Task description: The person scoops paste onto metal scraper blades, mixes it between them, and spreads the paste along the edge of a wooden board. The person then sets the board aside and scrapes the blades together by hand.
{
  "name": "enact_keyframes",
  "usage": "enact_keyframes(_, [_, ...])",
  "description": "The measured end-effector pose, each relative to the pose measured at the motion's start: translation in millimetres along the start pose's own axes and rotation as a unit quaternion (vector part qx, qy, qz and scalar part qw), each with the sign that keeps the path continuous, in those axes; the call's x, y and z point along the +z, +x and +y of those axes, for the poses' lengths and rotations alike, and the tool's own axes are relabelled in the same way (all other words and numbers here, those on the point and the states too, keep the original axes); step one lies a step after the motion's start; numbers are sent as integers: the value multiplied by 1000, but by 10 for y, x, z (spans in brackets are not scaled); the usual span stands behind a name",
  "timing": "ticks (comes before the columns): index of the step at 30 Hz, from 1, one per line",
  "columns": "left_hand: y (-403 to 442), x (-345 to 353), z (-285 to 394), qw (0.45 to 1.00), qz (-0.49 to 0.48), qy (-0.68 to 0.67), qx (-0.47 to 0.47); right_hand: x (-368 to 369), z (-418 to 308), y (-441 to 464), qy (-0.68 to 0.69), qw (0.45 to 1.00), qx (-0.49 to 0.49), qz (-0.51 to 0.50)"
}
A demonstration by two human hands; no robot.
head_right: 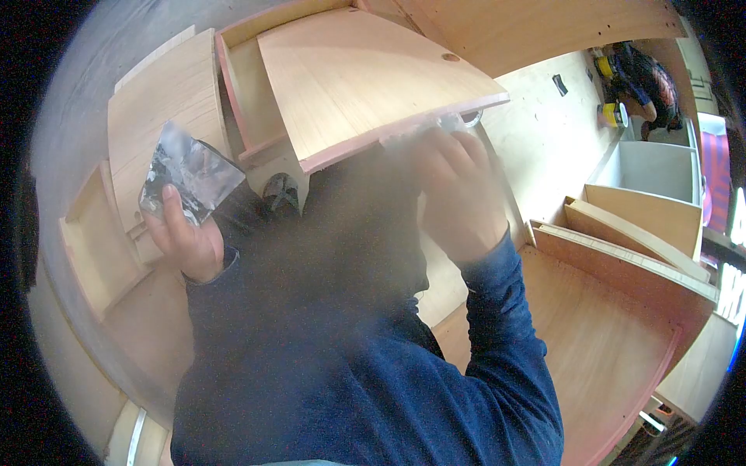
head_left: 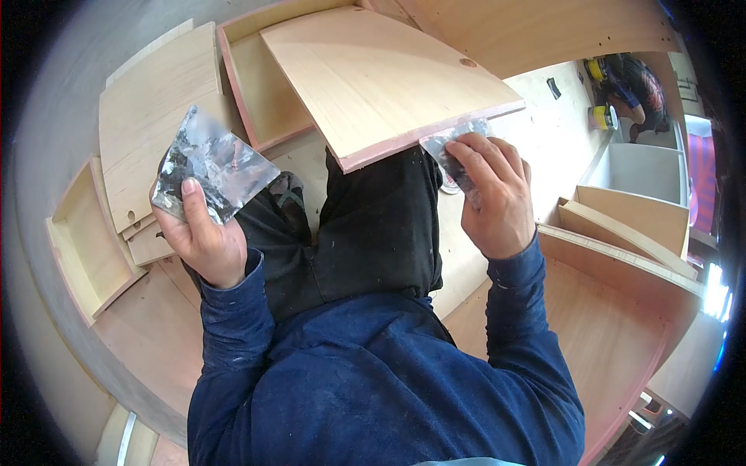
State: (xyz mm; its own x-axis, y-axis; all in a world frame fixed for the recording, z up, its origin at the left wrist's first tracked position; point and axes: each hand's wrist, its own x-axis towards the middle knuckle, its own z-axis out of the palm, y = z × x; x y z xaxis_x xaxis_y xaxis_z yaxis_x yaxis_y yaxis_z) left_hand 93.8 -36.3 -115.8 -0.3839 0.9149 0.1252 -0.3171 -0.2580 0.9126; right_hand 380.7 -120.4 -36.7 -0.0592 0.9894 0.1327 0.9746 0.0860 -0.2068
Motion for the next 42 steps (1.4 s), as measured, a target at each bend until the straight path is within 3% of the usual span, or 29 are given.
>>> enact_keyframes(29, [16,-40,-31,1000,-8,-6,0,169,-161,25,-16,1000,-12,22])
enact_keyframes(35, [16,-71,-28,999,-24,19,-15,54,-217,-31,-4,1000,9,-29])
enact_keyframes(42, [25,-68,-42,1000,-13,8,-3,132,-304,50,-3,1000,-5,15])
